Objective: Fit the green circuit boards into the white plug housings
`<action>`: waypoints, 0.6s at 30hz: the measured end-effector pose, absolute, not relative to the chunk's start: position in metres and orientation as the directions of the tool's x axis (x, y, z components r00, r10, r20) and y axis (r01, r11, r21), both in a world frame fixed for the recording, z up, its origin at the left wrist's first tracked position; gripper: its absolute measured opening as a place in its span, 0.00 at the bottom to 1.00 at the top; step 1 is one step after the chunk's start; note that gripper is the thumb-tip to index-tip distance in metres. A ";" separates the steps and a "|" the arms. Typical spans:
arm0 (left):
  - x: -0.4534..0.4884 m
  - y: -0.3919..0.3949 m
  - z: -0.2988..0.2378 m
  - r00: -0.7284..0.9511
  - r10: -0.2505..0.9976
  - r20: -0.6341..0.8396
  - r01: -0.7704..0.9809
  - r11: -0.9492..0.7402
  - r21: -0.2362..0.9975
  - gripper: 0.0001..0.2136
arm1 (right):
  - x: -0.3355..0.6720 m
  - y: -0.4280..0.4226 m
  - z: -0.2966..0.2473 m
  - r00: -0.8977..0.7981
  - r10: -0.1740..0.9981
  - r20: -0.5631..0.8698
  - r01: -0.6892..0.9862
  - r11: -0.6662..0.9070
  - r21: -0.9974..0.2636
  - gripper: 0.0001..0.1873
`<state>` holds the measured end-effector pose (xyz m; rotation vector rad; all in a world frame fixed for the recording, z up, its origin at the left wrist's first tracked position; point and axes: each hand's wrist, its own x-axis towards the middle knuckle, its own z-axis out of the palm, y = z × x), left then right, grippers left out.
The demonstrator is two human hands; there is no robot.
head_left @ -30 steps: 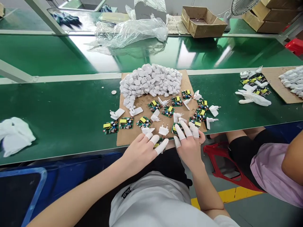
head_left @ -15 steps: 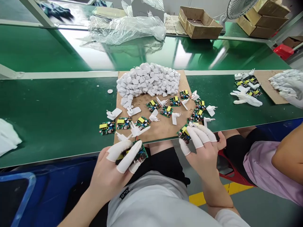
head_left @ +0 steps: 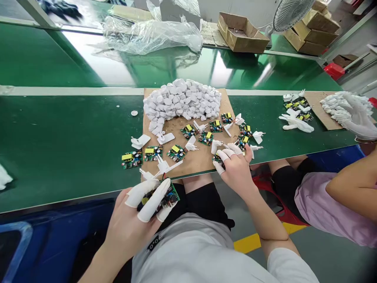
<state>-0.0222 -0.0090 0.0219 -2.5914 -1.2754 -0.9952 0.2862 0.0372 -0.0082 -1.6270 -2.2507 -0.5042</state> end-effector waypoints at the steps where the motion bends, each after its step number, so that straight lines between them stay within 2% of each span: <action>1: -0.022 -0.009 0.023 0.445 0.666 0.598 0.728 -0.658 0.192 0.43 | 0.287 0.041 -0.007 -0.300 0.844 0.445 0.952 0.297 0.078 0.10; 8: -0.023 -0.011 0.024 0.449 0.660 0.603 0.724 -0.664 0.189 0.41 | 0.301 0.062 -0.008 -0.262 0.883 0.389 0.965 0.254 0.073 0.17; 12: -0.025 -0.014 0.018 0.442 0.675 0.591 0.726 -0.656 0.206 0.38 | 0.313 0.061 -0.003 -0.315 0.880 0.357 0.949 0.301 0.096 0.16; 16: -0.025 -0.017 0.013 0.442 0.670 0.597 0.711 -0.667 0.223 0.26 | 0.312 0.046 0.014 -0.263 0.839 0.477 0.961 0.270 0.055 0.10; 18: -0.022 -0.017 0.013 0.453 0.668 0.590 0.705 -0.673 0.221 0.19 | 0.304 0.032 0.025 -0.209 0.791 0.576 0.955 0.291 -0.054 0.10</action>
